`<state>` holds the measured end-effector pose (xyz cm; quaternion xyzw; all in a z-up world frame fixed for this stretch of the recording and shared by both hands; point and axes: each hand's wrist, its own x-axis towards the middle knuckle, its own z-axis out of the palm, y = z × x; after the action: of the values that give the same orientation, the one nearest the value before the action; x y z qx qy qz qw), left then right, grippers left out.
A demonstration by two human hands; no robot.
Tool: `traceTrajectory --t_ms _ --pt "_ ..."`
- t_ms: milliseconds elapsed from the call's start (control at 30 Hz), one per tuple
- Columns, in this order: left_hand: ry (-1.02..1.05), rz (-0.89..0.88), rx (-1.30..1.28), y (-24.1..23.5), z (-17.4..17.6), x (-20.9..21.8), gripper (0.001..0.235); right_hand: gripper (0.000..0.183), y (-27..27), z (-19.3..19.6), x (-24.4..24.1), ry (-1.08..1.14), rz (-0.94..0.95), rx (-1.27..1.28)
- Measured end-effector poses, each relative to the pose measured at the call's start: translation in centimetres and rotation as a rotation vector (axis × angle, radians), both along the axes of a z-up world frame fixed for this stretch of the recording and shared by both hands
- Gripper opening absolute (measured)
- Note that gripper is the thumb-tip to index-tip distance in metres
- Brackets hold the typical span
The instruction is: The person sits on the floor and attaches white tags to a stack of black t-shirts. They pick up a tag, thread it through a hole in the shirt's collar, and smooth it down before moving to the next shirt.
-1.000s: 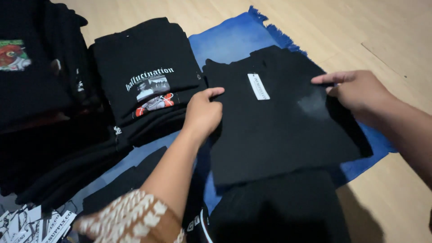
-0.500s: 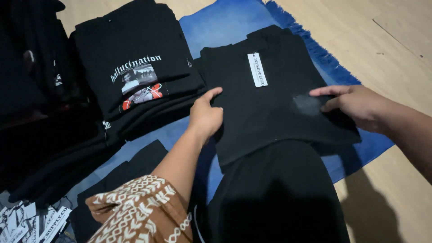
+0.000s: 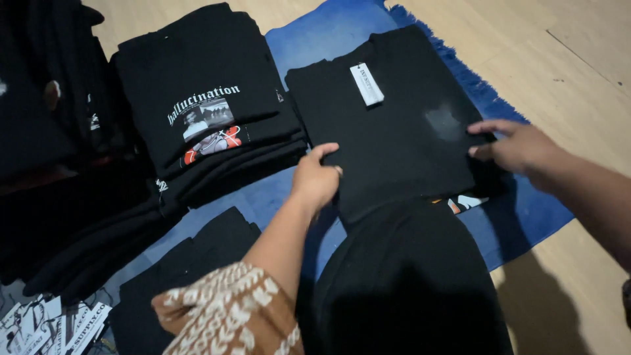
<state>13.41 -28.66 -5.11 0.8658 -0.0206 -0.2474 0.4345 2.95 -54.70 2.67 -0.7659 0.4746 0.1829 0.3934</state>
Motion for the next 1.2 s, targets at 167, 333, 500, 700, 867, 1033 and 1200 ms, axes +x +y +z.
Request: traceTrajectory --t_ms 167,333,500,700,867,1033,1200 --pt "0.238 0.009 -0.047 0.1 4.3 -3.0 0.071 0.045 -1.9 -2.6 -1.3 -0.032 0.0 -0.014" --pt "0.135 -0.016 -0.132 -0.3 1.9 -4.6 0.071 0.044 -3.5 -4.1 -1.9 -0.143 0.03 -0.252" --pt "0.1 -0.046 0.093 0.0 2.6 -5.5 0.076 0.051 -3.5 -6.9 -2.9 0.254 0.484 -0.405" --pt "0.028 -0.089 -0.043 2.6 0.3 -6.8 0.041 0.053 3.9 -4.3 -4.7 -0.04 0.528 -0.339" --pt "-0.011 -0.163 0.074 7.4 4.0 -8.8 0.035 0.053 4.9 -3.5 -5.6 -0.034 0.394 -0.117" --pt "-0.174 -0.049 0.108 14.5 5.4 -9.7 0.032 0.044 8.3 2.4 -3.7 0.041 0.222 -0.085" --pt "-0.189 0.152 0.13 20.8 6.9 -10.0 0.027 0.04 16.8 4.2 -0.7 -0.2 0.622 -0.412"
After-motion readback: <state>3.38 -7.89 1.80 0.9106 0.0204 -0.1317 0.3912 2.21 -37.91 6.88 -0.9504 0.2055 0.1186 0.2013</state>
